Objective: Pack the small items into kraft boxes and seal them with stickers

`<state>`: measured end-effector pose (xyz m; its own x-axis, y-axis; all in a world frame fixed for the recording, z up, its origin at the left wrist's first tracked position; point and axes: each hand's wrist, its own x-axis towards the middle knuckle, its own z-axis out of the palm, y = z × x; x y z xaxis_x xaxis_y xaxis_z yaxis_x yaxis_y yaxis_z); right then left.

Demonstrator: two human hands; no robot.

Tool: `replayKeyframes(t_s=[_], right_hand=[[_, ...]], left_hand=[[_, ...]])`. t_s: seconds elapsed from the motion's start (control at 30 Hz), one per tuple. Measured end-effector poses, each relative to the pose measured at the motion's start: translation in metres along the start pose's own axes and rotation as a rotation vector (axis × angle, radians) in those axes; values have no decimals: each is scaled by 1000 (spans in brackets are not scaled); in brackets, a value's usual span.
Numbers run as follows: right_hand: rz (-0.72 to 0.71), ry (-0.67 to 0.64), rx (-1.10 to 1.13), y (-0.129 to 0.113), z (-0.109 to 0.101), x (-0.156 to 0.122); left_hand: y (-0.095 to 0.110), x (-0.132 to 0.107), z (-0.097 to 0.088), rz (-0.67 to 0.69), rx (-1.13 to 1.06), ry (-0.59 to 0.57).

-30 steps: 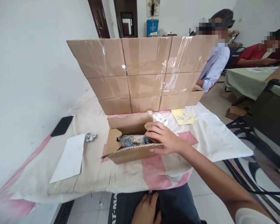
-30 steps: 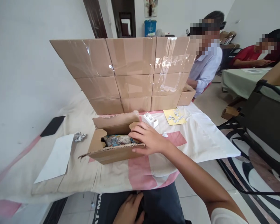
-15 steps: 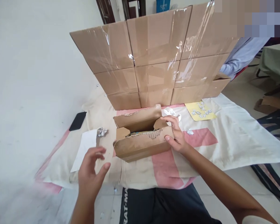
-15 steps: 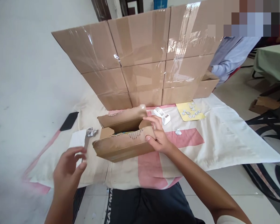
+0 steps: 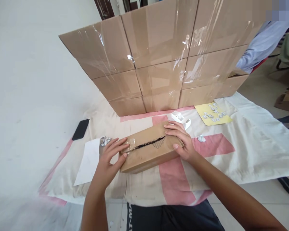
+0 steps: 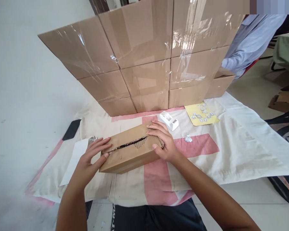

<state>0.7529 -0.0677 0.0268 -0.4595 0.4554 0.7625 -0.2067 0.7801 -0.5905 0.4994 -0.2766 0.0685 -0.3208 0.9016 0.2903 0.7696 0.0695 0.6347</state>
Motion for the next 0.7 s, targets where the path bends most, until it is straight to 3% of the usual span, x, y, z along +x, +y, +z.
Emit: replayKeyframes(t_s=[0.1,0.23,0.4,0.47,0.53,0.63,0.7], right_hand=[[5,3,-31,-1,0,-1],[1,-7,-59,-4,1,-3],[45,-58,-40,-10,-9,-3],[182,-79,-2,-10,-26,5],[387,-13,-18,-3,-48,19],[663,103,-229,25,-81,44],[845,33,-332,48,-94,55]], left_hand=[[15,-4,-3,68,199,-55],[32,-12,7,156,416,-98],[32,-11,16,185,487,-64],[27,-6,13,172,478,-85],[23,1,11,156,494,-101],[24,14,11,117,568,-97],[28,23,12,71,633,-94]])
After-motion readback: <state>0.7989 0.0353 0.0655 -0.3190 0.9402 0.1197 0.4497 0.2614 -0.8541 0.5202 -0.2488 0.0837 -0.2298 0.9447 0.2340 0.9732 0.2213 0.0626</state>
